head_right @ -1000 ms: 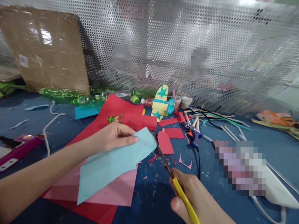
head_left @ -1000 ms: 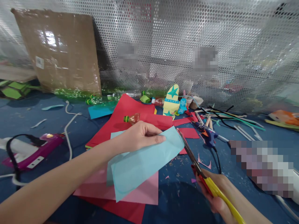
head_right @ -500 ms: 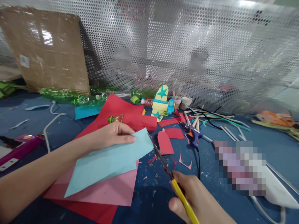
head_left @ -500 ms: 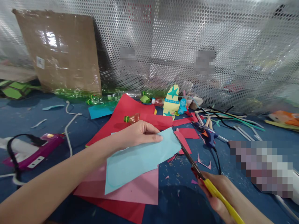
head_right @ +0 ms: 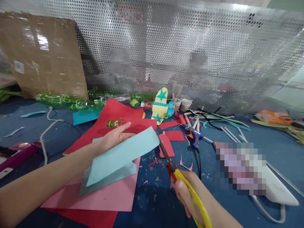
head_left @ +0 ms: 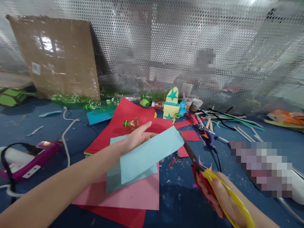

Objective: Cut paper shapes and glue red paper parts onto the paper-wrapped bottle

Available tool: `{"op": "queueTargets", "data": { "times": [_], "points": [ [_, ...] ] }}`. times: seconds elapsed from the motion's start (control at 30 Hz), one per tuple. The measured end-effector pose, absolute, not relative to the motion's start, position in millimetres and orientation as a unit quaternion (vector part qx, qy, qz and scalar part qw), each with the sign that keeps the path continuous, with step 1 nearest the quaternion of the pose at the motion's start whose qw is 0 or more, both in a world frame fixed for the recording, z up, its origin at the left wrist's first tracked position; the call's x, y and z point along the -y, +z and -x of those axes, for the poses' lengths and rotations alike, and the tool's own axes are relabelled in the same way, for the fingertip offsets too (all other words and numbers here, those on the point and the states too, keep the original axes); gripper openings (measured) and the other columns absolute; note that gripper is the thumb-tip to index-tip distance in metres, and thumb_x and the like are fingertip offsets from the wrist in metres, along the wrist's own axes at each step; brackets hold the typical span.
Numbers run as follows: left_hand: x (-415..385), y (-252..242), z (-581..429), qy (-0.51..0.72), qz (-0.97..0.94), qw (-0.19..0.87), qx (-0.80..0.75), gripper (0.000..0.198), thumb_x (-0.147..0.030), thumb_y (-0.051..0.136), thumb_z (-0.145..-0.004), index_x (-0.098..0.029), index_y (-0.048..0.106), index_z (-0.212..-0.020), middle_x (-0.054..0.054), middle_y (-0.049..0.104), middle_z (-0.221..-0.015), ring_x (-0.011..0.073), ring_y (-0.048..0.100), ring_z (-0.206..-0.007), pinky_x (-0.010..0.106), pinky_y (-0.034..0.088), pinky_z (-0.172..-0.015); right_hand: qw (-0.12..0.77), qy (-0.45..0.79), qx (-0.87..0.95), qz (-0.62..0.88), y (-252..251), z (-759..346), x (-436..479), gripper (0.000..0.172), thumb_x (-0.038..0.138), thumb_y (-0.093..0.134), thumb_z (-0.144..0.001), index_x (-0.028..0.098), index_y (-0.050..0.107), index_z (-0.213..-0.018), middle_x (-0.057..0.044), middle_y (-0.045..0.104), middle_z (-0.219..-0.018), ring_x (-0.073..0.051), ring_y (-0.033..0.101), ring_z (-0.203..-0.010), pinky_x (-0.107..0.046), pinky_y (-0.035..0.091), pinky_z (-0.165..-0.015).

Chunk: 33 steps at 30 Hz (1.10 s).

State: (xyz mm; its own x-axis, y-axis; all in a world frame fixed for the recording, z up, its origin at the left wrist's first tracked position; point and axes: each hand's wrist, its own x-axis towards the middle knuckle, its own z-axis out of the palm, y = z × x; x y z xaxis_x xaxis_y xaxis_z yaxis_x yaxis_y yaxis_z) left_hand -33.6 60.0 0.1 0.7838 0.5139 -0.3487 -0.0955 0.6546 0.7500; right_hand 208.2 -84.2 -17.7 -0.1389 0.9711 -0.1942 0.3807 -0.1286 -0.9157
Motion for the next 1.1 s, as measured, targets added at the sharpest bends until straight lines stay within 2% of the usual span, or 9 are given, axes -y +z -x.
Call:
{"op": "queueTargets", "data": {
  "times": [0.13,0.23,0.37,0.5,0.57,0.63,0.73,0.87,1.1],
  "points": [
    [-60.8,-7.7,34.4,0.246,-0.402,0.859,-0.2,0.041,-0.048,0.048,-0.082,-0.014,0.068,-0.092,0.006,0.071,-0.071,0.017,0.062,-0.054,0.025,0.046,-0.053,0.355,0.53,0.52,0.568,-29.8,-206.7,79.0,0.07,0.091,0.026,-0.067,0.023,0.038,-0.062,0.01,0.032,-0.042,-0.004,0.023,-0.029,-0.017,0.023,-0.031],
    [-56.7,-15.9,34.0,0.308,-0.498,0.797,-0.149,0.028,-0.042,0.06,-0.075,-0.016,0.066,-0.08,0.003,0.07,-0.067,0.0114,0.057,-0.048,0.021,0.042,-0.051,0.37,0.561,0.484,0.559,-35.7,-204.1,74.6,0.072,0.094,0.026,-0.061,0.023,0.038,-0.061,0.012,0.028,-0.036,-0.003,0.021,-0.026,-0.017,0.022,-0.028],
    [-47.0,-24.6,30.6,0.291,-0.53,0.784,-0.142,0.023,-0.035,0.07,-0.069,-0.016,0.066,-0.082,0.003,0.068,-0.07,0.0132,0.059,-0.061,0.024,0.046,-0.061,0.375,0.562,0.472,0.566,-38.7,-203.4,72.8,0.074,0.096,0.028,-0.057,0.023,0.04,-0.061,0.012,0.027,-0.035,-0.003,0.02,-0.027,-0.016,0.022,-0.028],
    [-32.8,-26.4,21.6,0.239,-0.578,0.757,-0.188,0.02,-0.032,0.069,-0.077,-0.017,0.067,-0.089,0.004,0.067,-0.082,0.015,0.061,-0.076,0.027,0.046,-0.073,0.374,0.547,0.5,0.557,-39.1,-203.4,76.9,0.071,0.092,0.028,-0.064,0.022,0.04,-0.062,0.011,0.031,-0.04,-0.003,0.022,-0.029,-0.017,0.025,-0.031],
    [-25.0,-28.5,14.8,0.231,-0.61,0.721,-0.233,0.027,-0.032,0.073,-0.075,-0.02,0.066,-0.099,0.006,0.067,-0.098,0.0196,0.059,-0.095,0.032,0.045,-0.083,0.376,0.538,0.513,0.554,-38.7,-202.1,79.9,0.07,0.091,0.028,-0.067,0.022,0.041,-0.065,0.01,0.033,-0.043,-0.004,0.025,-0.03,-0.017,0.024,-0.031],
    [-17.6,-32.0,8.0,0.237,-0.585,0.736,-0.246,0.048,-0.038,0.079,-0.067,-0.024,0.063,-0.11,0.007,0.063,-0.112,0.0225,0.056,-0.106,0.037,0.043,-0.089,0.372,0.527,0.532,0.549,-37.7,-200.3,82.5,0.068,0.089,0.03,-0.069,0.022,0.042,-0.069,0.009,0.034,-0.046,-0.005,0.027,-0.032,-0.019,0.024,-0.032],
    [-7.3,-33.4,0.9,0.299,-0.556,0.737,-0.241,0.051,-0.047,0.082,-0.059,-0.024,0.067,-0.102,0.008,0.061,-0.118,0.0252,0.057,-0.109,0.037,0.044,-0.092,0.359,0.497,0.585,0.531,-35.4,-199.0,84.2,0.066,0.087,0.03,-0.072,0.022,0.04,-0.07,0.009,0.034,-0.049,-0.006,0.029,-0.036,-0.02,0.026,-0.034],
    [5.3,-17.7,-2.0,0.409,-0.477,0.711,-0.315,0.037,-0.047,0.075,-0.07,-0.021,0.07,-0.096,0.006,0.068,-0.113,0.0262,0.055,-0.117,0.039,0.037,-0.107,0.331,0.463,0.647,0.507,-33.4,-200.6,82.2,0.065,0.087,0.028,-0.072,0.023,0.034,-0.069,0.009,0.031,-0.05,-0.006,0.029,-0.037,-0.02,0.032,-0.035],
    [11.4,-3.8,-4.5,0.49,-0.326,0.719,-0.369,0.026,-0.039,0.073,-0.074,-0.019,0.069,-0.09,0.003,0.07,-0.111,0.0252,0.058,-0.115,0.038,0.044,-0.103,0.317,0.417,0.694,0.494,-34.9,-200.8,82.4,0.064,0.087,0.026,-0.073,0.023,0.033,-0.069,0.005,0.036,-0.057,-0.008,0.034,-0.043,-0.021,0.039,-0.039]
  ]
}}
